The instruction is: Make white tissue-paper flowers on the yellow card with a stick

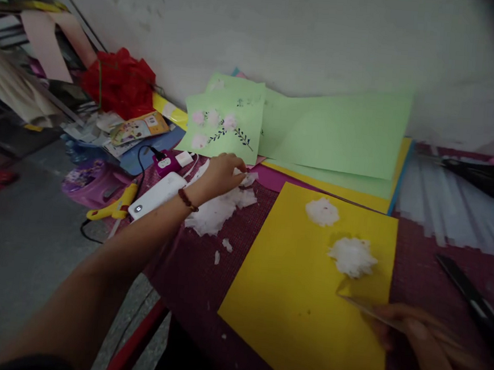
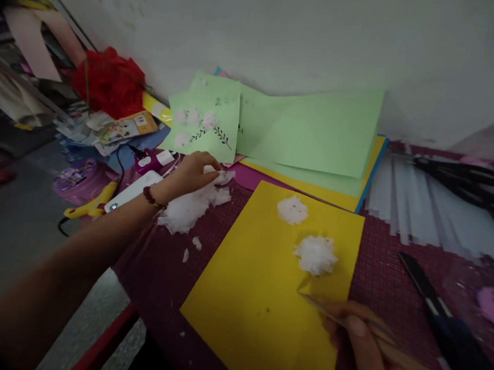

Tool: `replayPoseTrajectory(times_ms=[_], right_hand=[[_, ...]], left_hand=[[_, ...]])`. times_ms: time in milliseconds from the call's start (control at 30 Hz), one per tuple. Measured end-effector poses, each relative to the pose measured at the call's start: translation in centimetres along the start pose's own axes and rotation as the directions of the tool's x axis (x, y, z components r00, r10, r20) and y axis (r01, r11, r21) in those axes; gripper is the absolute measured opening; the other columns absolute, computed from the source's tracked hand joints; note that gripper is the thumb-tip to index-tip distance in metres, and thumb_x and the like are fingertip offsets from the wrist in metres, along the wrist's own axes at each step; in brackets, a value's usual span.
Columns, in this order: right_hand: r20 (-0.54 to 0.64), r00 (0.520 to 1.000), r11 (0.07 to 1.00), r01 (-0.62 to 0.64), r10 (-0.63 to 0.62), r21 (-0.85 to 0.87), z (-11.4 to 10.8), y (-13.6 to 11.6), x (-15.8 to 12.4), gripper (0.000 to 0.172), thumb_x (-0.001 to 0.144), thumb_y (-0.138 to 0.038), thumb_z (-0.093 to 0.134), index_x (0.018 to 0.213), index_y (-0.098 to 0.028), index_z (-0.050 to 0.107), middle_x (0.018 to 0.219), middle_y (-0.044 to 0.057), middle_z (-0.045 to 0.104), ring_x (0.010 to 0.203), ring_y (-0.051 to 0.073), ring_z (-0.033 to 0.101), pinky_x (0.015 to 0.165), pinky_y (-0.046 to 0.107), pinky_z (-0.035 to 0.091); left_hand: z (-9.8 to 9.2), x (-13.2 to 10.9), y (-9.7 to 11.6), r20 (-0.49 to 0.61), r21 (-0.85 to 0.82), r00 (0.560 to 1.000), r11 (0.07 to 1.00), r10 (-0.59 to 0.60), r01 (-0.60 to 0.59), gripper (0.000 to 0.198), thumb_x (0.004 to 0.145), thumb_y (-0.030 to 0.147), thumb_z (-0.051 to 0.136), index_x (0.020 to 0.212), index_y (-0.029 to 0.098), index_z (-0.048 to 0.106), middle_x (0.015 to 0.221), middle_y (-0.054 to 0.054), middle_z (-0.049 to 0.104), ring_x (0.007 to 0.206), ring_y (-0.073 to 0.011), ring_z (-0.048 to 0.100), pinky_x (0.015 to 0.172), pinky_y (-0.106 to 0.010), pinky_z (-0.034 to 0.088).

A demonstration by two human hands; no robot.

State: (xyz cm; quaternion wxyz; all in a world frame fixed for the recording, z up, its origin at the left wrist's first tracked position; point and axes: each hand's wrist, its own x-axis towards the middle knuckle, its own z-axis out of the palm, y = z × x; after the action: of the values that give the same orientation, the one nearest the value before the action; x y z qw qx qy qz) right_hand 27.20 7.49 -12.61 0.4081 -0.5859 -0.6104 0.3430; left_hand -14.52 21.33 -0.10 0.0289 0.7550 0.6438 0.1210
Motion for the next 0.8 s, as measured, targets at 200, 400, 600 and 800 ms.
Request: replayPoseTrajectory(times_ms=[200,400,600,800], right_hand=[[0.092,0.993,0.997,-0.078,0.080,-0.027,0.5,-1.4,-0.5,0.020,0.081,-0.052,0.054,0.084,-0.042,0.071,0.097,0.011,0.071,0.093,0.035,0.067,0.080,0.056,0.054],[0.069,0.997,0.999,-0.021,0.019,0.031,1.5,-4.0,-0.7,0.021,0.085,-0.050,0.053,0.094,-0.043,0.071,0.108,0.009,0.071,0.099,0.031,0.067,0.079,0.046,0.058],[-0.020,0.982,0.982,0.191,-0.190,0.013,0.9,-8.7,0.7,0.029,0.088,-0.047,0.052,0.076,-0.028,0.071,0.074,0.004,0.072,0.064,0.019,0.069,0.052,0.029,0.058],[0.037,0.983,0.984,0.180,-0.180,0.009,0.9,-9.4,0.8,0.021,0.089,-0.036,0.057,0.083,-0.024,0.074,0.085,0.003,0.076,0.079,0.018,0.072,0.070,0.031,0.060]], left_hand=[[1.6,-0.4,2.1,-0.025,0.339,0.972,0.917,0.232,-0.210,0.014,0.077,0.013,0.055,0.080,0.018,0.068,0.106,-0.011,0.065,0.114,-0.0282,0.051,0.112,-0.055,0.020],[-1.1,-1.2,3.2,-0.164,-0.016,0.976,0.989,0.141,-0.146,0.011,0.080,0.018,0.055,0.072,0.016,0.064,0.102,-0.007,0.068,0.103,-0.0211,0.057,0.102,-0.045,0.037],[-2.9,-2.9,9.0,0.196,-0.700,0.974,0.712,0.114,0.058,0.018,0.080,0.030,0.060,0.073,0.014,0.058,0.065,0.001,0.056,0.058,-0.0074,0.048,0.055,-0.021,0.037],[3.6,-1.3,14.0,0.234,-0.938,0.931,0.316,0.282,0.140,0.018,0.075,0.029,0.063,0.069,0.015,0.053,0.068,0.001,0.056,0.060,-0.0059,0.048,0.058,-0.020,0.038]])
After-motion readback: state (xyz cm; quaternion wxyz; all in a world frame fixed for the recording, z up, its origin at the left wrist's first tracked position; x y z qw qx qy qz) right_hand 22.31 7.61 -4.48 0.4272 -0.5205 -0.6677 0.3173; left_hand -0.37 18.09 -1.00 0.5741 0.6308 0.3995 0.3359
